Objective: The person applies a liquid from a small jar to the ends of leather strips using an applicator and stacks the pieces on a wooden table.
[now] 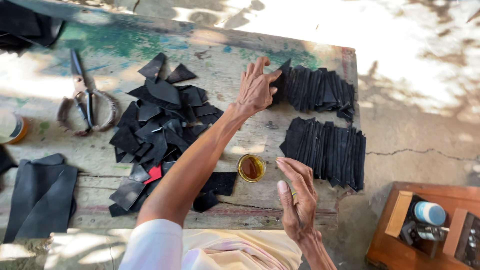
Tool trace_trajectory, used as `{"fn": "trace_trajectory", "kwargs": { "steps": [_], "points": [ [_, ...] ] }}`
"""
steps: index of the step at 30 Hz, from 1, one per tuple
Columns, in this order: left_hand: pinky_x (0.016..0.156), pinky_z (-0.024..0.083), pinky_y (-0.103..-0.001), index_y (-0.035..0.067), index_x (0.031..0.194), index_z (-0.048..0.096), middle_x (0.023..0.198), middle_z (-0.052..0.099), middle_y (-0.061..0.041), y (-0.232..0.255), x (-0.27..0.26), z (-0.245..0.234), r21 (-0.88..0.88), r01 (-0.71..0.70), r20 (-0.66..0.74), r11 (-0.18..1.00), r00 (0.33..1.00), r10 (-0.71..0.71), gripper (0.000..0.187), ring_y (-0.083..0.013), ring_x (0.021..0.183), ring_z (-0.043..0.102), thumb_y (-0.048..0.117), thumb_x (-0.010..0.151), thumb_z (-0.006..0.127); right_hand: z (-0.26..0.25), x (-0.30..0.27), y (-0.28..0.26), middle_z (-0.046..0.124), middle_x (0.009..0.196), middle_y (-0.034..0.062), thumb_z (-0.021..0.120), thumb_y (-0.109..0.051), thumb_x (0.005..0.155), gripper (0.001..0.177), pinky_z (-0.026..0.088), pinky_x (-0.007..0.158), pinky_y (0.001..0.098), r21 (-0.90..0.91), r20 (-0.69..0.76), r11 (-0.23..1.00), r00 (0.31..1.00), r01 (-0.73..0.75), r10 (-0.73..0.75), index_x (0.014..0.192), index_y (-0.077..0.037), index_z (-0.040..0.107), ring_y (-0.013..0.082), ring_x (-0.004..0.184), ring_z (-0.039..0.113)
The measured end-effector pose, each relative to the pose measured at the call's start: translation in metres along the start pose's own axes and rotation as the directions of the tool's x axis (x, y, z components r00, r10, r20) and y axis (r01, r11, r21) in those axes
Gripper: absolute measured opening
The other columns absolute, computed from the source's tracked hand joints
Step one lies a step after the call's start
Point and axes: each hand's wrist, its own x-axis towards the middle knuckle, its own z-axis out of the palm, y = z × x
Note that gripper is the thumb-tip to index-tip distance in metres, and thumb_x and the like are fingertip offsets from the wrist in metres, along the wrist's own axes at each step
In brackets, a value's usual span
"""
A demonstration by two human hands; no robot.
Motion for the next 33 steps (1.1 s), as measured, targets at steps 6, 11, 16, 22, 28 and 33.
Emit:
{"fn": "trace_trajectory", "kwargs": {
  "steps": [6, 11, 16, 22, 28, 33],
  "points": [
    [0.099, 0.046, -0.046, 0.010, 0.132, 0.068, 0.126, 0.063, -0.015, -0.061, -0.040, -0.077, 0.154, -0.071, 0.294, 0.985, 0.955, 0.023, 0.042, -0.0317, 0.109, 0.055, 0.013, 0.090, 0.073, -0.005, 0.016, -0.001, 0.066, 0.132, 0.0132, 0.057, -0.006, 0.090, 0.030, 0.046, 0.110, 0.0421, -0.094, 0.087, 0.994, 0.995, 0.049, -0.041, 0.115, -0.004, 0.074, 0.0278, 0.127, 0.057],
    [0.095, 0.046, -0.049, 0.003, 0.115, 0.072, 0.119, 0.065, -0.016, -0.084, -0.100, -0.132, 0.280, -0.122, 0.400, 0.952, 0.916, 0.000, 0.043, -0.0348, 0.113, 0.055, 0.014, 0.074, 0.082, -0.009, 0.041, -0.007, 0.043, 0.151, 0.0241, 0.060, 0.007, 0.062, 0.049, 0.025, 0.114, 0.0541, -0.312, 0.378, 0.910, 0.914, 0.274, -0.146, 0.103, -0.009, 0.081, 0.0427, 0.141, 0.030],
    [0.097, 0.050, -0.051, -0.005, 0.118, 0.071, 0.125, 0.066, -0.020, -0.090, -0.106, -0.152, 0.094, -0.035, 0.260, 0.995, 0.966, 0.010, 0.029, -0.0376, 0.113, 0.062, 0.002, 0.089, 0.073, 0.007, 0.062, -0.020, 0.033, 0.159, 0.0226, 0.065, 0.010, 0.057, 0.051, 0.017, 0.115, 0.0543, -0.392, 0.546, 0.860, 0.835, 0.327, -0.068, 0.100, -0.010, 0.083, 0.0440, 0.144, 0.023],
    [0.094, 0.053, -0.050, -0.005, 0.123, 0.069, 0.118, 0.068, -0.025, -0.104, -0.109, -0.182, 0.051, 0.218, 0.166, 0.975, 0.961, -0.224, 0.037, -0.0383, 0.108, 0.065, 0.004, 0.088, 0.074, -0.005, 0.062, -0.033, 0.048, 0.151, 0.0141, 0.062, 0.010, 0.062, 0.036, 0.021, 0.115, 0.0519, -0.351, 0.459, 0.877, 0.876, 0.329, -0.146, 0.084, -0.011, 0.082, 0.0379, 0.143, 0.033],
    [0.092, 0.047, -0.052, -0.003, 0.107, 0.074, 0.097, 0.071, -0.025, -0.096, -0.101, -0.173, 0.300, 0.142, 0.231, 0.943, 0.949, -0.216, 0.038, -0.0399, 0.102, 0.059, 0.012, 0.073, 0.085, -0.007, 0.059, -0.031, 0.050, 0.147, 0.0137, 0.062, 0.009, 0.063, 0.030, 0.023, 0.114, 0.0510, -0.354, 0.477, 0.881, 0.871, 0.313, -0.118, 0.081, -0.007, 0.080, 0.0362, 0.141, 0.035],
    [0.079, 0.047, -0.053, -0.003, 0.086, 0.073, 0.095, 0.071, -0.019, -0.100, -0.095, -0.165, 0.299, 0.042, 0.138, 0.953, 0.987, -0.087, 0.034, -0.0399, 0.098, 0.059, 0.003, 0.055, 0.085, -0.004, 0.057, -0.031, 0.052, 0.146, 0.0115, 0.063, 0.010, 0.064, 0.036, 0.022, 0.114, 0.0497, -0.336, 0.512, 0.899, 0.856, 0.282, -0.078, 0.086, -0.010, 0.083, 0.0341, 0.140, 0.035]
  ]
}}
